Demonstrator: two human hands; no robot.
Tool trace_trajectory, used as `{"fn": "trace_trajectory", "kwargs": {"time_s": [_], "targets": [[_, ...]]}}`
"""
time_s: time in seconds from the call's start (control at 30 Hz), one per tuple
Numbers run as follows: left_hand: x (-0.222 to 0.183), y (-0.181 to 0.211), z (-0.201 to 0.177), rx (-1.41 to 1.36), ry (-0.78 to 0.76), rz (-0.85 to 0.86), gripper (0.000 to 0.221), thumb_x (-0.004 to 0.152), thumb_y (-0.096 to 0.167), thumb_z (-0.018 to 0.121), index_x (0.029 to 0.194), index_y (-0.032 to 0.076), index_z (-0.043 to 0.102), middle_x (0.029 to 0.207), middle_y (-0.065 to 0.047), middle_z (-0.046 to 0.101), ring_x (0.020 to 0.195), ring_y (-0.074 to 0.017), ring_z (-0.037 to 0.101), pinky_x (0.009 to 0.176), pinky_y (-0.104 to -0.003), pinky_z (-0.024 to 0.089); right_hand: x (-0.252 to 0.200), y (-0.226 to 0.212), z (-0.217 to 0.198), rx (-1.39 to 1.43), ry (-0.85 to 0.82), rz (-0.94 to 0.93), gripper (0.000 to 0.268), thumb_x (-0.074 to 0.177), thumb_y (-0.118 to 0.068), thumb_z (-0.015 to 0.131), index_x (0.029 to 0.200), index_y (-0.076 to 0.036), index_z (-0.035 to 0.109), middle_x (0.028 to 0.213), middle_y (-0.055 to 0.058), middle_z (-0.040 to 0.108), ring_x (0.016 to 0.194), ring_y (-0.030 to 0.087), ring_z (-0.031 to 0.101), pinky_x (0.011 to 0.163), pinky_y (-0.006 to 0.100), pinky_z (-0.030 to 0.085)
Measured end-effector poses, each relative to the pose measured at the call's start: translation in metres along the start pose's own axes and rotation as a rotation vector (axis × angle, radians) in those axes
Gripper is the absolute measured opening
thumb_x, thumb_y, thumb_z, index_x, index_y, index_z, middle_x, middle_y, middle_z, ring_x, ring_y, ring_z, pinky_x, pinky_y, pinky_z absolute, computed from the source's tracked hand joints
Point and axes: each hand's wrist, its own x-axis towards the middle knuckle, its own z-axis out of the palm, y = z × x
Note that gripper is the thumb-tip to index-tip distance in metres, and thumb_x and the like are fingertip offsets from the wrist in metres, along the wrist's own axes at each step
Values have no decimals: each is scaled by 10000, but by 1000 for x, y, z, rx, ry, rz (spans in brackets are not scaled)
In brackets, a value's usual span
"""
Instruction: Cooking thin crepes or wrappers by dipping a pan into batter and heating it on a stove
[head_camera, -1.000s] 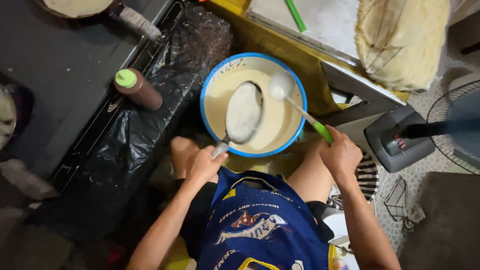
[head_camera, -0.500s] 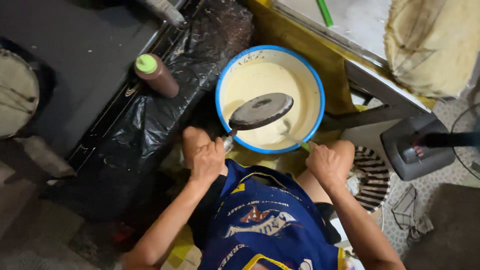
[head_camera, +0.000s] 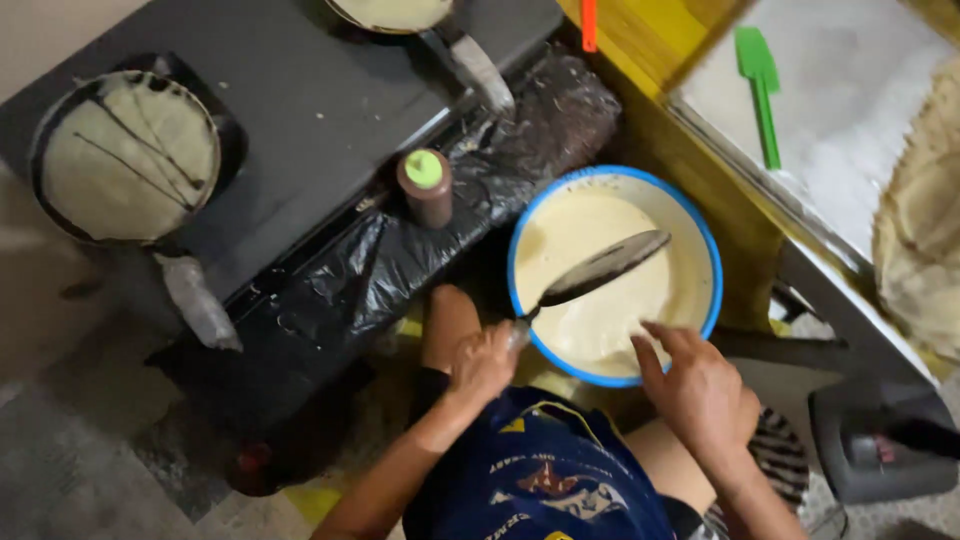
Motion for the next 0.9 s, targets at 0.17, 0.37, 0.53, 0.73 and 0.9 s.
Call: {"fn": "trace_trajectory", "kwargs": {"time_s": [0.17,0.37,0.53,0.73,0.9], "targets": [[-5,27,-9,-350,-178,-268,344,933,504,612,988,167,660,678,-148,684,647,-407,678,563,-521,485,214,-68,40,553,-54,-105,461,1025,-434,528,1270,-63,651,1241,106,672,1137,258,619,942,384,446],[51,50,-39,-1089,-451,-936,297,895,426,707,832,138,674,641,-6,648,614,-120,583,588,-318,435,388,-152,103,1567,-817,444,411,915,-506,650,979,-101,641,667,-32,555,518,101,508,447,259,384],[174,17,-42,-1101,-219,-1022,249,900,367,653,844,127,683,649,-8,668,543,-119,616,470,-313,490,391,-162,60,1705,-1009,412,214,935,-342,625,972,-133,654,584,-66,452,384,7,341,330,139,196],[321,-33,-80,-1168,350,-1016,411,872,455,674,651,116,606,535,-49,610,427,-172,550,481,-360,453,315,-46,-51,1967,-828,303,441,895,-308,638,1253,-52,633,619,-41,486,398,36,357,354,192,185],[373,-99,-21,-1373,684,-1118,355,879,380,741,761,55,662,565,-107,640,339,-147,504,311,-296,353,195,82,-68,1938,-447,328,665,852,-234,641,1425,78,510,546,34,455,424,109,384,401,232,272]]}}
